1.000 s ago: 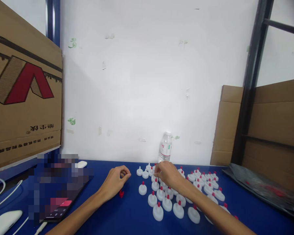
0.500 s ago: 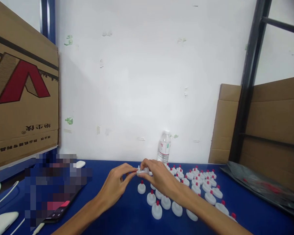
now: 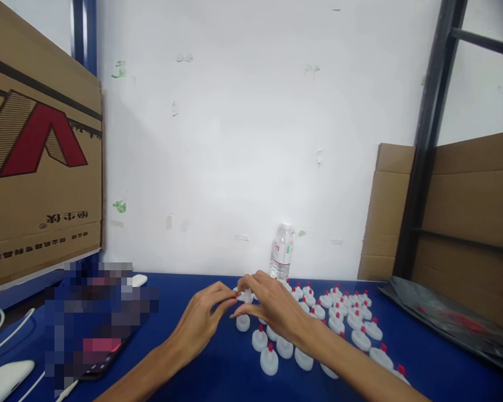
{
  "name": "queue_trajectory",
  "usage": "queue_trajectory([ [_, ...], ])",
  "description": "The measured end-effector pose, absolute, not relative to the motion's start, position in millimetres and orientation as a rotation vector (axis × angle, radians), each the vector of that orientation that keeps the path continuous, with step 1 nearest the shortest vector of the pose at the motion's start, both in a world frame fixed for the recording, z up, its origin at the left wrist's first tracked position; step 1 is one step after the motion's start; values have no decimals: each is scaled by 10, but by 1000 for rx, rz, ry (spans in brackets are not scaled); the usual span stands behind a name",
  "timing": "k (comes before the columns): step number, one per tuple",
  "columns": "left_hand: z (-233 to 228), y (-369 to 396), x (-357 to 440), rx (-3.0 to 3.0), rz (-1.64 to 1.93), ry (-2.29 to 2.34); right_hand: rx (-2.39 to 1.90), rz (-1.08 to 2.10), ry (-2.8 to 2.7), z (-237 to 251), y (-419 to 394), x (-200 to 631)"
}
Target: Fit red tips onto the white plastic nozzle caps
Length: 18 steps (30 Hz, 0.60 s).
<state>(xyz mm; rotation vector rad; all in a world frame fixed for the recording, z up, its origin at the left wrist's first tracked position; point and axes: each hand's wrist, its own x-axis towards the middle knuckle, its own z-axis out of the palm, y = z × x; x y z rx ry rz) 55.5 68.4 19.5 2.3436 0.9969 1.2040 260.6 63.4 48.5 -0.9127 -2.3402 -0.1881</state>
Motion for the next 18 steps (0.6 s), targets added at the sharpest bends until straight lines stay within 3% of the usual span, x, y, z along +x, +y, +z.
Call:
queue_trajectory([
  [18,380,573,545,2199,1200,983,-825,-434,-2501,532,574,2542],
])
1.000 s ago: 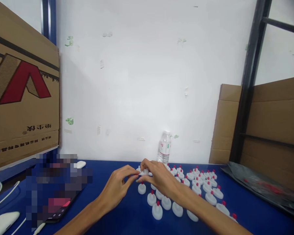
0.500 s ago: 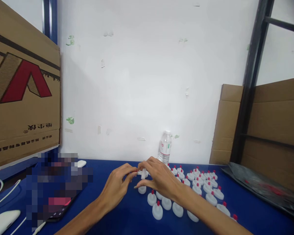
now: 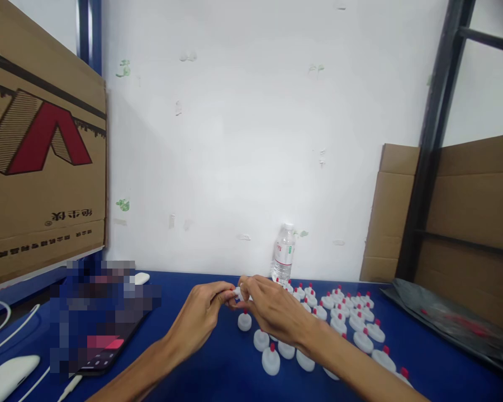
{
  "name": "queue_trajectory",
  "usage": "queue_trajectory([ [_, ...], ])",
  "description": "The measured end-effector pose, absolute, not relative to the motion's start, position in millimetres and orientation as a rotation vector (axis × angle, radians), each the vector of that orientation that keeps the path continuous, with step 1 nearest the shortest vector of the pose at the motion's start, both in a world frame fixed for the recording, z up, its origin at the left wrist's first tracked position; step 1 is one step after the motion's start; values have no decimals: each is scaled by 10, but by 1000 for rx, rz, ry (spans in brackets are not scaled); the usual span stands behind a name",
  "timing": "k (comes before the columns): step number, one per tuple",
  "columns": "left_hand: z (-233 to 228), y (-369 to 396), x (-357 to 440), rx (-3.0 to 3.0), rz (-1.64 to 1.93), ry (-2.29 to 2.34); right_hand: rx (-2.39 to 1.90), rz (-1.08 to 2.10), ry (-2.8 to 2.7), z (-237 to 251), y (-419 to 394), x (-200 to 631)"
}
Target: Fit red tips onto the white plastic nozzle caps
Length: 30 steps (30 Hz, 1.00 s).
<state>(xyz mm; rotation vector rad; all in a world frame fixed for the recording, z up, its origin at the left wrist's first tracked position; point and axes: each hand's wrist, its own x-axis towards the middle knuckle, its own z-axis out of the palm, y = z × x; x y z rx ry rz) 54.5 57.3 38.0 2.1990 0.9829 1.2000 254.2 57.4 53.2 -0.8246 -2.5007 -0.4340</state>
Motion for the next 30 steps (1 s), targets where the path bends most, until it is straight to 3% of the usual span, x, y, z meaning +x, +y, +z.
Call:
queue_trajectory([
  [8,331,656,540,2550,1040,1459,-934,-471,-2449,537,684,2583],
  [13,167,649,495,2781,475,1902,-1075,-438,-2411,555,781,2718],
  [23,-14,695,499,3031,15,1684,-1177,-390,-2434,456,881,2840],
  [30,1,733,463,3070,8,1683,-1248,-317,-2489,375,934,2873],
])
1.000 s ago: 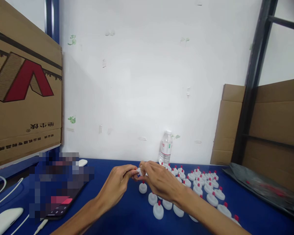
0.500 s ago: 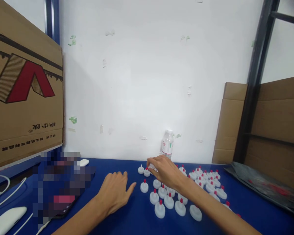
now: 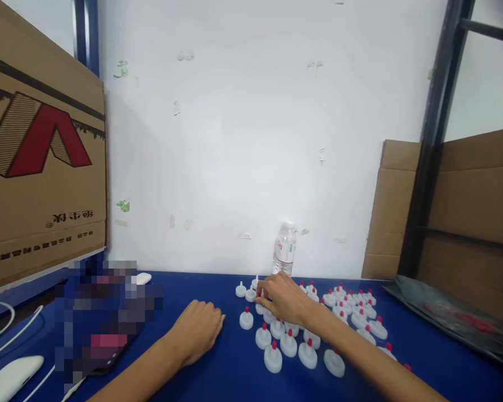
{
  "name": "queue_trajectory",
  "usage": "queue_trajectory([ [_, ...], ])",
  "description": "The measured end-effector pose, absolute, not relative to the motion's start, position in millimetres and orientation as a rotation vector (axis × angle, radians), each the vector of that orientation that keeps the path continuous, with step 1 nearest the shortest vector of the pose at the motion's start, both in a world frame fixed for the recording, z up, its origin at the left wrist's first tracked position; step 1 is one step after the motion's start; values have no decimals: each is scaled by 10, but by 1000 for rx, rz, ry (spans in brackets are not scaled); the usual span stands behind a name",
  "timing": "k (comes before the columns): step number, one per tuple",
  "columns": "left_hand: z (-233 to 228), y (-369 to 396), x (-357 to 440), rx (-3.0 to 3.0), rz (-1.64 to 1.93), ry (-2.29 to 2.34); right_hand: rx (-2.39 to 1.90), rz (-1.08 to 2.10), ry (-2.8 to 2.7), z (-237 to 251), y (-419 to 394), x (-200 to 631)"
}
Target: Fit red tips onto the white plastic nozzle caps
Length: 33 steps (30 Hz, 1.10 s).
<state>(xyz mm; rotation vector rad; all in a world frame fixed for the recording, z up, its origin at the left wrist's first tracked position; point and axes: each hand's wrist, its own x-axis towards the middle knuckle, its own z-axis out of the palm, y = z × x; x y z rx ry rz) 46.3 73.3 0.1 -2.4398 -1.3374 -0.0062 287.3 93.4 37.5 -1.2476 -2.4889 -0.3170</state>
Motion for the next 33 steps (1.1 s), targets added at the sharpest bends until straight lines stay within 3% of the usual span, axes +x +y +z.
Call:
queue_trajectory([
  [18,74,773,437,-2497,-266,-1405,-1237,-323,-2509,358,913,2827],
  [33,183,721,436,-2638,-278,-1398,-1281,-331,-2507,431,896,2845],
])
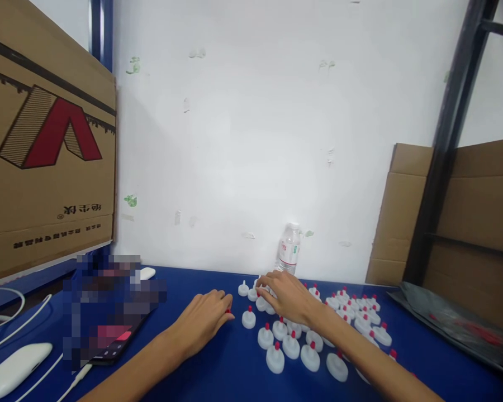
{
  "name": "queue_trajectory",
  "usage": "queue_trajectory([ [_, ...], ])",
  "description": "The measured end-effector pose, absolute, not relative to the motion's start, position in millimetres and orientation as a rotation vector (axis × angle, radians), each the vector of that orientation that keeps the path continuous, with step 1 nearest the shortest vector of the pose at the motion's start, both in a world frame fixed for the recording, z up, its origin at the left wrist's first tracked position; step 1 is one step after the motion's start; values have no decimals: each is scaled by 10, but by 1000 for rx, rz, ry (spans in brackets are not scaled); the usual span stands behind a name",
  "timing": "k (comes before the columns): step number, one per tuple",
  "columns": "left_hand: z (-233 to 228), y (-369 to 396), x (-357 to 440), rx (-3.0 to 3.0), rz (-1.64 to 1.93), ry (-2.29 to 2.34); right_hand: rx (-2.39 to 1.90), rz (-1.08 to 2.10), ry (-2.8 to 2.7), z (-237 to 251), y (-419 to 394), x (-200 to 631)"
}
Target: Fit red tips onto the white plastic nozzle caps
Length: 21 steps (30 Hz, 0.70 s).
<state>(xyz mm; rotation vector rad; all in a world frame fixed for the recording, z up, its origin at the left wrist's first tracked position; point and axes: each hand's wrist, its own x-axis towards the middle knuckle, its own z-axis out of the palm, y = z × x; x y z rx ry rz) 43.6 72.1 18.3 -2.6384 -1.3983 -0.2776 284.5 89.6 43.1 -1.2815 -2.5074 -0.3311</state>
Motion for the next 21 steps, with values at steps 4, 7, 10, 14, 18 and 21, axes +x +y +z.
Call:
queue_trajectory([
  [4,202,701,442,-2664,-301,-1377,-1322,-295,-2561,398,910,2878],
  [7,197,695,436,-2677,-329,-1365,-1347,-269,-2569,386,913,2895],
  [10,176,701,425,-2685,-354,-1358,-1364,-265,-2544,411,903,2889],
  [14,144,714,417,-2698,-387,-1334,-1325,-261,-2503,442,881,2861],
  [18,142,724,425,-2700,-429,-1328,-1208,-203,-2572,371,895,2860],
  [21,154,728,432,-2683,-490,-1348,-1175,-77,-2633,282,928,2879],
])
